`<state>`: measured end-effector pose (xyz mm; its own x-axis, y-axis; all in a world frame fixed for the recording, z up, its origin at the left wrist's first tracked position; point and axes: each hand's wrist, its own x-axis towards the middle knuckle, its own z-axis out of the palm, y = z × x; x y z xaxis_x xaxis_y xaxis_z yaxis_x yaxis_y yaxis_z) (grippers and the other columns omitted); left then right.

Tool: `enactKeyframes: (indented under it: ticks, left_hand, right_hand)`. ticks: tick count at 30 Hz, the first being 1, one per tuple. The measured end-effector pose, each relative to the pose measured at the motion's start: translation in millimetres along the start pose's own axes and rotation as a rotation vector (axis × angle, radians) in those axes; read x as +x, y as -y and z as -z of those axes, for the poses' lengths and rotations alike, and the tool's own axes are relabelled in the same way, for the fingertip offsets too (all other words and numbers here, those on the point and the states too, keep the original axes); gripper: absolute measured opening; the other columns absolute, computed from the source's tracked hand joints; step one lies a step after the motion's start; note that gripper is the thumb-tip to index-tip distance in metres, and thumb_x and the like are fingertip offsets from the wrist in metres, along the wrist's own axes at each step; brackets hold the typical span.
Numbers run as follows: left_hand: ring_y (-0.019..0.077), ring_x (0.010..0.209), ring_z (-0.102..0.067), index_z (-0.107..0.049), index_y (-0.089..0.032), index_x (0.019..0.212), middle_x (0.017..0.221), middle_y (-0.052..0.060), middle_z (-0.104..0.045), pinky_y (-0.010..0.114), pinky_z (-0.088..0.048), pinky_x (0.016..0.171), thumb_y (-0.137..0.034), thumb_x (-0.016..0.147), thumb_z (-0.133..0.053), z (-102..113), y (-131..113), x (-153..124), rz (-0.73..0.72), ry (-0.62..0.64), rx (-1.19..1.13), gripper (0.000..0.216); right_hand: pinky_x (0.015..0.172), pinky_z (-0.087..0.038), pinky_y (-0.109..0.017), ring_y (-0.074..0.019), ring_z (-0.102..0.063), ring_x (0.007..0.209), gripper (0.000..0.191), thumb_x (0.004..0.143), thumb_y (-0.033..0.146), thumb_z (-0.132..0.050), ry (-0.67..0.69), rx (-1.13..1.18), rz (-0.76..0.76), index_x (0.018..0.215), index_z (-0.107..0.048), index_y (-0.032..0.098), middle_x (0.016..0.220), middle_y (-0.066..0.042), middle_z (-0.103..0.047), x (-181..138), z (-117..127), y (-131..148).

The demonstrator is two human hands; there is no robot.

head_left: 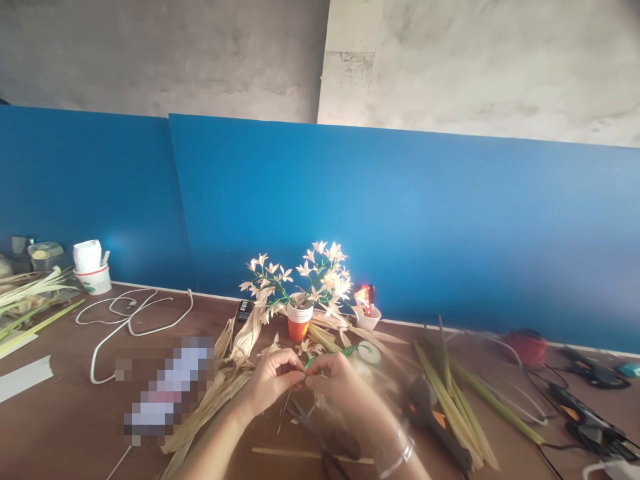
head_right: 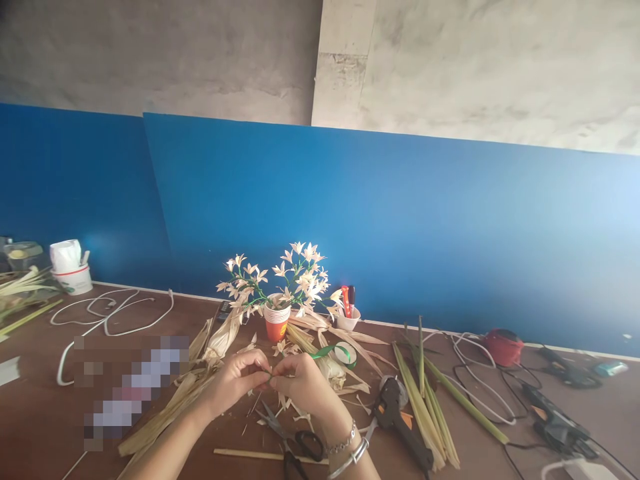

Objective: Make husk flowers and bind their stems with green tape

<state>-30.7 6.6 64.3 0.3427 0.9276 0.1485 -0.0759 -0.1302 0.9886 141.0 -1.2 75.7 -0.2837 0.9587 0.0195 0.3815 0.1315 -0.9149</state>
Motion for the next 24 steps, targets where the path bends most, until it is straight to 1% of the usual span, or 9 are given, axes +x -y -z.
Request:
enactKeyframes:
  ticks: [6,8,11,15,18,20,21,22,24]
  left_hand:
    - [0.0166,0.063,-0.061,-0.067,-0.018,0.067,0.067,0.001,-0.061,0.027,-0.05,0.061,-0.039,0.066,-0.074,-2,-2,-2,0.013,0.023,-0.049,0.022]
    - [0.0159,0.062,-0.059,-0.066,-0.018,0.065,0.067,0.0,-0.059,0.026,-0.049,0.06,-0.039,0.066,-0.074,-1,-2,-1,0.008,0.027,-0.04,0.022]
    - [0.0149,0.062,-0.056,-0.067,-0.018,0.063,0.066,0.0,-0.057,0.024,-0.047,0.058,-0.037,0.066,-0.074,0,-2,-1,-0.01,0.02,-0.015,0.02]
    - [0.0151,0.065,-0.056,-0.067,-0.018,0.064,0.066,0.0,-0.059,0.024,-0.047,0.061,-0.035,0.067,-0.073,0,0,-1,0.018,0.015,-0.071,0.018]
    - [0.0176,0.075,-0.06,-0.069,-0.018,0.076,0.079,0.003,-0.065,0.026,-0.048,0.07,-0.036,0.068,-0.073,-5,3,-1,0.036,-0.075,-0.184,0.02]
    - [0.019,0.079,-0.061,-0.067,-0.019,0.084,0.086,0.004,-0.067,0.028,-0.049,0.072,-0.038,0.068,-0.072,-9,7,0,0.035,-0.189,-0.265,0.025]
    - [0.0188,0.077,-0.061,-0.066,-0.02,0.082,0.084,0.003,-0.067,0.028,-0.048,0.07,-0.039,0.067,-0.072,-11,9,0,0.028,-0.257,-0.271,0.025]
    - [0.0175,0.071,-0.06,-0.064,-0.02,0.077,0.075,0.001,-0.065,0.027,-0.048,0.067,-0.04,0.068,-0.072,-13,11,1,0.013,-0.336,-0.233,0.023]
    - [0.0153,0.059,-0.054,-0.061,-0.019,0.06,0.059,-0.001,-0.057,0.024,-0.044,0.059,-0.04,0.066,-0.072,-17,17,2,-0.028,-0.466,-0.039,0.024]
  right_hand:
    - [0.048,-0.033,-0.023,-0.0098,-0.043,0.046,0.01,0.068,0.021,-0.064,0.05,0.122,-0.04,0.066,-0.073,0.017,0.051,0.002,-0.059,-2,0,4]
    - [0.049,-0.034,-0.023,-0.0101,-0.045,0.048,0.01,0.067,0.021,-0.064,0.021,0.089,-0.026,0.067,-0.073,0.017,0.053,0.001,-0.061,-1,-2,2]
    - [0.05,-0.033,-0.022,-0.0106,-0.047,0.051,0.007,0.064,0.019,-0.065,-0.066,-0.034,0.016,0.063,-0.072,0.017,0.054,0.002,-0.061,0,-5,0]
    - [0.05,-0.032,-0.022,-0.011,-0.047,0.052,0.011,0.066,0.018,-0.062,-0.098,-0.126,0.065,0.06,-0.071,0.017,0.053,0.003,-0.06,1,-8,0]
    - [0.057,-0.035,-0.025,-0.0124,-0.05,0.055,0.014,0.066,0.015,-0.058,-0.196,-0.218,0.146,0.056,-0.067,0.018,0.055,0.002,-0.061,1,-10,3]
    - [0.064,-0.035,-0.027,-0.0137,-0.052,0.059,0.016,0.066,0.011,-0.056,-0.295,-0.332,0.204,0.053,-0.063,0.019,0.057,0.001,-0.062,2,-13,4]
    - [0.068,-0.035,-0.029,-0.0142,-0.052,0.06,0.018,0.066,0.01,-0.055,-0.346,-0.395,0.228,0.052,-0.061,0.019,0.057,0.001,-0.062,2,-15,5]
    - [0.071,-0.034,-0.03,-0.0146,-0.052,0.061,0.019,0.066,0.009,-0.055,-0.397,-0.454,0.248,0.052,-0.06,0.019,0.057,0.001,-0.061,2,-17,5]
    - [0.073,-0.031,-0.032,-0.0149,-0.051,0.062,0.02,0.068,0.008,-0.054,-0.493,-0.554,0.279,0.051,-0.057,0.019,0.057,0.001,-0.06,3,-21,3]
